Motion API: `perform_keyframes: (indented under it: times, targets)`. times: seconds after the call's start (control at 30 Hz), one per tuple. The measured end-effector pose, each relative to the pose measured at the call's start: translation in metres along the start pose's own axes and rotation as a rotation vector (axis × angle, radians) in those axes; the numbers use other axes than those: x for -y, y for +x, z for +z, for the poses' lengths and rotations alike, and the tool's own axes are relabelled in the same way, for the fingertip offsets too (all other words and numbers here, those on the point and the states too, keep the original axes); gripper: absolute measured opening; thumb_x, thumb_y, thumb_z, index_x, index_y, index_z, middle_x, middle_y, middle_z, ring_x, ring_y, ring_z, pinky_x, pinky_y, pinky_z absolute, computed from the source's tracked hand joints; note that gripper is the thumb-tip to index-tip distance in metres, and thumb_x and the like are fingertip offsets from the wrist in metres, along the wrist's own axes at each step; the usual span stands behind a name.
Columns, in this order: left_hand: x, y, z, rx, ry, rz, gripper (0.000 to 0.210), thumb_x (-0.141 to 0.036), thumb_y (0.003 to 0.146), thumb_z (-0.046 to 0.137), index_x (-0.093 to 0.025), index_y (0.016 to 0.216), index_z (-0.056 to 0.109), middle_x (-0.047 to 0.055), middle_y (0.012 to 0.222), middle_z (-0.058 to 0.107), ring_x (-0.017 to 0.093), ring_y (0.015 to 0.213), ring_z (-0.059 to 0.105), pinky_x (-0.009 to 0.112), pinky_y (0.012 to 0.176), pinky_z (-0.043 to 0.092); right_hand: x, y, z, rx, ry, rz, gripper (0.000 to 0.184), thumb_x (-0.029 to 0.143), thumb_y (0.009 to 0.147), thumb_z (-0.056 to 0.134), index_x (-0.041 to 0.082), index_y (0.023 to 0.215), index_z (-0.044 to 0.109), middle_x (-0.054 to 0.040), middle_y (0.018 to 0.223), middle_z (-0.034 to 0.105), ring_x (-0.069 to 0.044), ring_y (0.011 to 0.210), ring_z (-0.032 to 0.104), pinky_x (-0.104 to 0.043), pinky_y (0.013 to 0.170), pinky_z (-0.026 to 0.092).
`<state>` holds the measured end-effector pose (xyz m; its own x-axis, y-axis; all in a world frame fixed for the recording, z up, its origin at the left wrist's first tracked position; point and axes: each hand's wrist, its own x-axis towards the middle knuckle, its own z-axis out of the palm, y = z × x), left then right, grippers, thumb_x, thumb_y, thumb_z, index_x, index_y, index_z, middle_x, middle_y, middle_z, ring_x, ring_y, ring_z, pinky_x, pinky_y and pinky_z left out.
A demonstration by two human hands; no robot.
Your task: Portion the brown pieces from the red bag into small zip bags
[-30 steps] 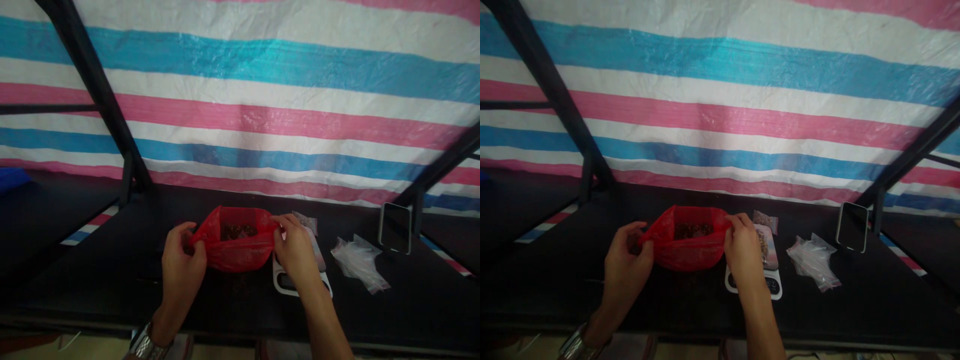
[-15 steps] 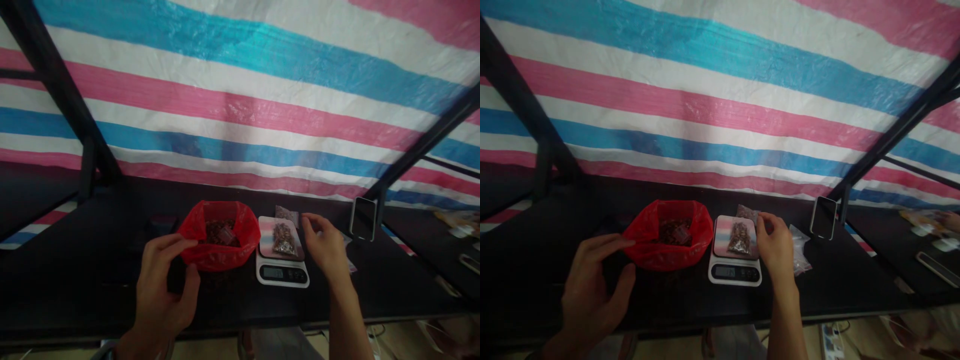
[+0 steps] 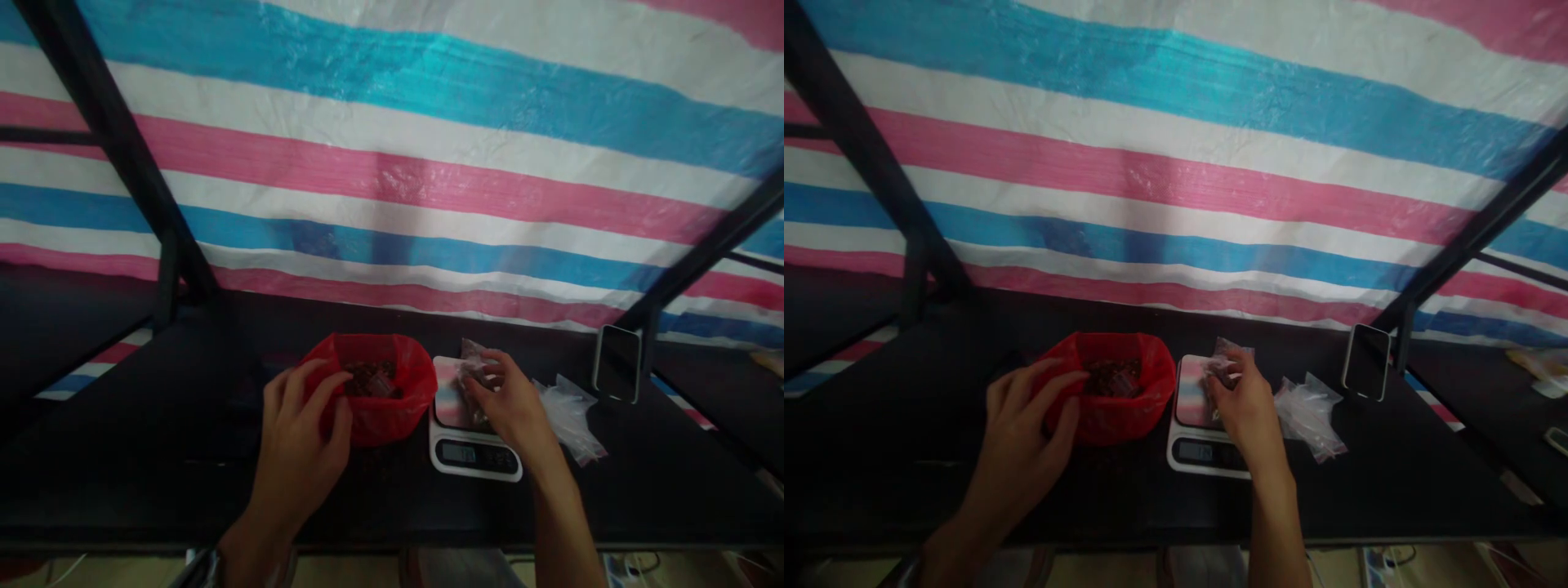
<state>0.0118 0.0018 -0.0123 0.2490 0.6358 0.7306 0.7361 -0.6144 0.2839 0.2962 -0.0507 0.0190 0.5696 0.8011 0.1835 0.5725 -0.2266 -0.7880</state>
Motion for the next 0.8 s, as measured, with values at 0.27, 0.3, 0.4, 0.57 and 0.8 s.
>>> perform_keyframes:
  times: [0.27, 0.3, 0.4, 0.57, 0.8]
  targets:
    - [-0.003, -0.003, 0.006, 0.125, 0.132, -0.238, 0.022, -0.023, 0.100, 0.057, -0.021, 0.104, 0.078, 0.014, 0.123, 0.073, 0.043, 0.120, 0.050, 0.062, 0.094, 0.047, 0.059, -0.013, 0.012, 0.059, 0.276, -0.320, 0.039, 0.037, 0.087, 0.075, 0.025, 0.124, 0.069, -0.0084, 0.113, 0.082, -0.026, 0.101, 0.075, -0.042, 0.092, 0.057]
    - [-0.004, -0.002, 0.006, 0.132, 0.125, -0.252, 0.020, -0.022, 0.098, 0.058, -0.022, 0.103, 0.078, 0.014, 0.120, 0.074, 0.043, 0.121, 0.050, 0.061, 0.095, 0.046, 0.070, -0.016, 0.021, 0.086, 0.234, -0.392, 0.033, 0.031, 0.091, 0.070, 0.026, 0.123, 0.071, -0.0077, 0.117, 0.082, -0.026, 0.107, 0.075, -0.044, 0.097, 0.055]
    - [-0.005, 0.000, 0.007, 0.154, 0.094, -0.298, 0.016, -0.017, 0.095, 0.060, -0.021, 0.100, 0.074, 0.012, 0.111, 0.076, 0.041, 0.120, 0.051, 0.057, 0.096, 0.045, 0.093, -0.025, 0.051, 0.171, -0.023, -0.567, 0.035, 0.013, 0.094, 0.060, 0.027, 0.122, 0.076, -0.0073, 0.126, 0.080, -0.028, 0.120, 0.070, -0.048, 0.107, 0.048]
    - [-0.004, 0.003, 0.007, 0.175, 0.016, -0.352, 0.012, -0.013, 0.093, 0.061, -0.021, 0.097, 0.070, 0.009, 0.104, 0.076, 0.039, 0.119, 0.052, 0.055, 0.098, 0.043, 0.093, -0.029, 0.086, 0.287, -0.377, -0.596, 0.048, 0.004, 0.095, 0.055, 0.027, 0.131, 0.076, -0.0094, 0.131, 0.077, -0.032, 0.124, 0.066, -0.051, 0.107, 0.039]
    - [0.000, 0.003, -0.001, 0.179, -0.065, -0.389, 0.016, -0.010, 0.093, 0.059, -0.022, 0.094, 0.068, 0.007, 0.104, 0.076, 0.037, 0.120, 0.052, 0.053, 0.098, 0.042, 0.083, -0.023, 0.082, 0.302, -0.410, -0.491, 0.039, 0.018, 0.100, 0.064, 0.028, 0.136, 0.073, -0.0085, 0.138, 0.076, -0.030, 0.129, 0.066, -0.049, 0.110, 0.035]
